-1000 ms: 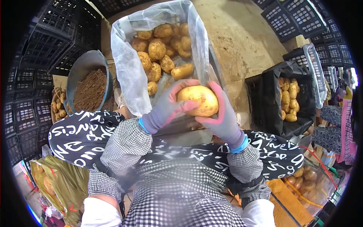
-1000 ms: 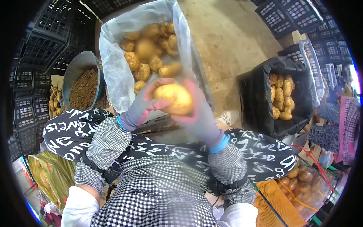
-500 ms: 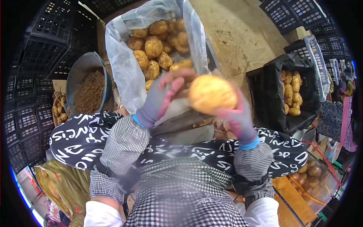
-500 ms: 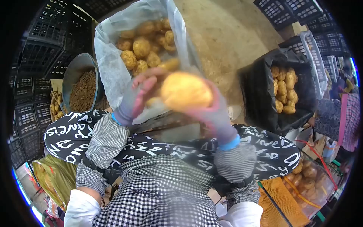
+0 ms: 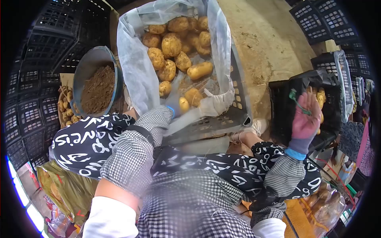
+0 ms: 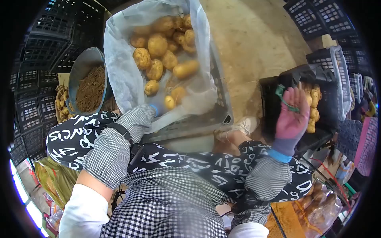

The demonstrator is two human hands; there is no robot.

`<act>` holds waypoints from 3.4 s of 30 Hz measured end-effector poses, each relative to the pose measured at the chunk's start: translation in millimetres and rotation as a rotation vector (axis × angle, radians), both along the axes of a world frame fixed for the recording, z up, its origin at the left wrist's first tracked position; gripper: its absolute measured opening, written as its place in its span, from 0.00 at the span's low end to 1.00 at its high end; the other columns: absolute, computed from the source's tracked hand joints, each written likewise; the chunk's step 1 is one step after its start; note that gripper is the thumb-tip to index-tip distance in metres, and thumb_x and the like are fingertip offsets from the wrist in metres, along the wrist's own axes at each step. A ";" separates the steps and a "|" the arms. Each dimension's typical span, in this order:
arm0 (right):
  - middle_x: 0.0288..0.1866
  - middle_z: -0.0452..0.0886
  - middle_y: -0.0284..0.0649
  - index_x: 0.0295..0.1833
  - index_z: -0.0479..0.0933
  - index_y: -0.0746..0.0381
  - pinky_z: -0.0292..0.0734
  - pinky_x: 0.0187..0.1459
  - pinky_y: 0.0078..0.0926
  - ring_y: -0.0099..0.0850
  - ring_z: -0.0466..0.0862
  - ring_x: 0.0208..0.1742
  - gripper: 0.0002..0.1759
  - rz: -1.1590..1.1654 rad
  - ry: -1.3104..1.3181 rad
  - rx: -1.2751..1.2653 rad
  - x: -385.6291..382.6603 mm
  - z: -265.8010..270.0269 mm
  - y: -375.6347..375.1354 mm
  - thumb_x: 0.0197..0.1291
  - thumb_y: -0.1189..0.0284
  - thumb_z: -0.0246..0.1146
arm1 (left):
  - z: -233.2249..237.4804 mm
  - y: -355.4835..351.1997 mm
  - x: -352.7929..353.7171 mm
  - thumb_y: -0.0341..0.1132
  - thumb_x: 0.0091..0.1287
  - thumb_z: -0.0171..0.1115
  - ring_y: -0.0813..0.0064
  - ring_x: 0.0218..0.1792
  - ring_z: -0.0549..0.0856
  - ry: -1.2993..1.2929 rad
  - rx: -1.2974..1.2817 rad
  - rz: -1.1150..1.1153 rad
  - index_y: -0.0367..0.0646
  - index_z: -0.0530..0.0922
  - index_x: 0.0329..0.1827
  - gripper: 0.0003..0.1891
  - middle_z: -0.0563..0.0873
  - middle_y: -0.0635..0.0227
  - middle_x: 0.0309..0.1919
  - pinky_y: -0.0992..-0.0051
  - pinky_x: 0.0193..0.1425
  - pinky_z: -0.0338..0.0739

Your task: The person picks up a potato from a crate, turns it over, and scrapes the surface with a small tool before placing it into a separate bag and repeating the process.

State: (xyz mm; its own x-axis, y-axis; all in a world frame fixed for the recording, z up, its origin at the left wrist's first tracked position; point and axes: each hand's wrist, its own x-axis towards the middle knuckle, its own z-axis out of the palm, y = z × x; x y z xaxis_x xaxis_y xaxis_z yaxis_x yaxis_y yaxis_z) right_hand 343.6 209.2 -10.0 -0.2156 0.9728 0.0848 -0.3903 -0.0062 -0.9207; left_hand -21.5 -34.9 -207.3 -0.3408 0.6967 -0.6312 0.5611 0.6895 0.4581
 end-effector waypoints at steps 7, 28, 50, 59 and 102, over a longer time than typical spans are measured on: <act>0.65 0.75 0.52 0.69 0.68 0.72 0.80 0.56 0.28 0.34 0.81 0.60 0.23 0.108 -0.360 -0.029 -78.6 15.2 -53.3 0.75 0.69 0.53 | 44.3 33.1 -16.6 0.48 0.49 0.80 0.57 0.61 0.80 -0.127 0.169 -0.081 0.41 0.68 0.70 0.45 0.76 0.47 0.62 0.64 0.68 0.74; 0.64 0.76 0.40 0.70 0.68 0.72 0.73 0.63 0.24 0.25 0.78 0.61 0.34 0.469 -0.246 -0.154 -124.2 34.7 -128.9 0.64 0.67 0.70 | 228.8 26.3 63.1 0.30 0.60 0.74 0.72 0.69 0.71 -0.893 0.722 0.141 0.39 0.52 0.80 0.48 0.70 0.60 0.71 0.71 0.73 0.66; 0.66 0.76 0.39 0.70 0.71 0.67 0.76 0.43 0.13 0.19 0.79 0.49 0.38 0.517 -0.443 0.182 -134.2 22.8 -133.6 0.52 0.82 0.74 | 220.1 28.2 47.7 0.35 0.68 0.68 0.70 0.66 0.75 -1.357 0.609 0.478 0.36 0.62 0.75 0.35 0.74 0.61 0.66 0.69 0.72 0.70; 0.63 0.79 0.40 0.71 0.70 0.67 0.78 0.49 0.20 0.25 0.82 0.48 0.32 0.475 -0.277 -0.356 -136.3 33.5 -127.4 0.63 0.70 0.69 | 212.5 25.3 49.2 0.31 0.53 0.78 0.71 0.68 0.73 -0.770 0.812 0.170 0.36 0.63 0.73 0.44 0.72 0.60 0.66 0.68 0.72 0.68; 0.38 0.84 0.44 0.57 0.78 0.58 0.79 0.41 0.40 0.47 0.84 0.40 0.17 0.850 -1.200 0.532 -126.9 12.2 -123.7 0.62 0.73 0.62 | 195.4 48.8 4.3 0.40 0.63 0.61 0.55 0.42 0.84 0.009 0.265 -0.390 0.40 0.81 0.46 0.14 0.83 0.54 0.38 0.63 0.46 0.79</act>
State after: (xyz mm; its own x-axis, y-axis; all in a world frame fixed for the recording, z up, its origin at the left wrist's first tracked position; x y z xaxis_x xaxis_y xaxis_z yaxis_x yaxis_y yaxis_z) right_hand 216.7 85.5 2.1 -0.8566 0.4507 -0.2514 0.4950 0.5797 -0.6473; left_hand -17.2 13.9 -11.9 -0.0261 0.9105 -0.4126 0.7594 0.2865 0.5841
